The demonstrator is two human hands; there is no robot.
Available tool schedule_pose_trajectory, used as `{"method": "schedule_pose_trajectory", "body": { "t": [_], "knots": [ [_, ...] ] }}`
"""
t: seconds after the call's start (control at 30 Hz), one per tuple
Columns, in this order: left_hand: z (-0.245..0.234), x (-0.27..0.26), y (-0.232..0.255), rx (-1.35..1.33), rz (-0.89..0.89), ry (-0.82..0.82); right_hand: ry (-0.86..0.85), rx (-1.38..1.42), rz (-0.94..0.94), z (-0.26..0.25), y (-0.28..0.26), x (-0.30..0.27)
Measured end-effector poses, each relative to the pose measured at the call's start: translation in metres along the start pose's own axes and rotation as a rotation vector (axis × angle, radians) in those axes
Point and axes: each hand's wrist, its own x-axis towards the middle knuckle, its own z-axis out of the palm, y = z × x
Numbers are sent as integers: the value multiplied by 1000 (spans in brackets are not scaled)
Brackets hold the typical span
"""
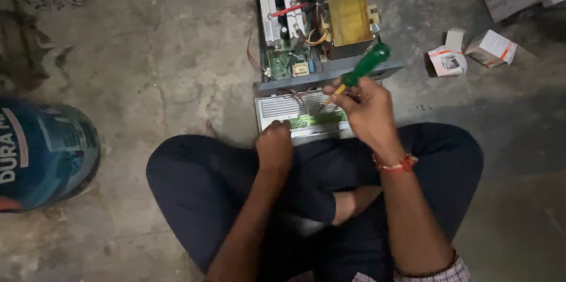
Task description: The person sits on the floor and uses a screwdriver to remove screws from a metal casing containing a circuit board. They then remove a small white component from the board and inspect it in their hands.
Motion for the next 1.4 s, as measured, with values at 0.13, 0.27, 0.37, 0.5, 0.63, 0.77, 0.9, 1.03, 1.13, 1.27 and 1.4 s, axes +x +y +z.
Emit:
{"method": "schedule_pose_trajectory", "body": {
  "t": [0.13,0.27,0.37,0.5,0.63,0.77,0.9,1.03,1.13,1.27,1.4],
  "knots": [
    [11,-1,-4,18,33,3,45,-32,3,-17,-4,-13],
    [18,5,-8,14,3,8,45,-57,29,-19,2,-18],
    [17,10,-14,-127,-70,-4,44,-120,-31,-12,7,-20],
    [13,20,-18,-159,-186,-135,67,-171,74,1,10,-20],
    [9,31,-23,-99,-207,-226,59,-220,46,12,18,-19],
    [8,38,-26,-109,-276,-249,37,-208,-38,19,27,-18],
    [10,33,-31,-142,-233,-235,24,-202,16,24,35,-17],
    [15,29,-31,-132,-204,-261,23,-229,0,25,38,-17],
    [23,28,-30,-100,-208,-329,29,-248,3,28,36,-17],
    [37,20,-28,-44,-64,-211,28,-242,-36,27,28,-18],
    [43,13,-28,100,69,-94,54,-228,82,25,24,-17]
  ]
}}
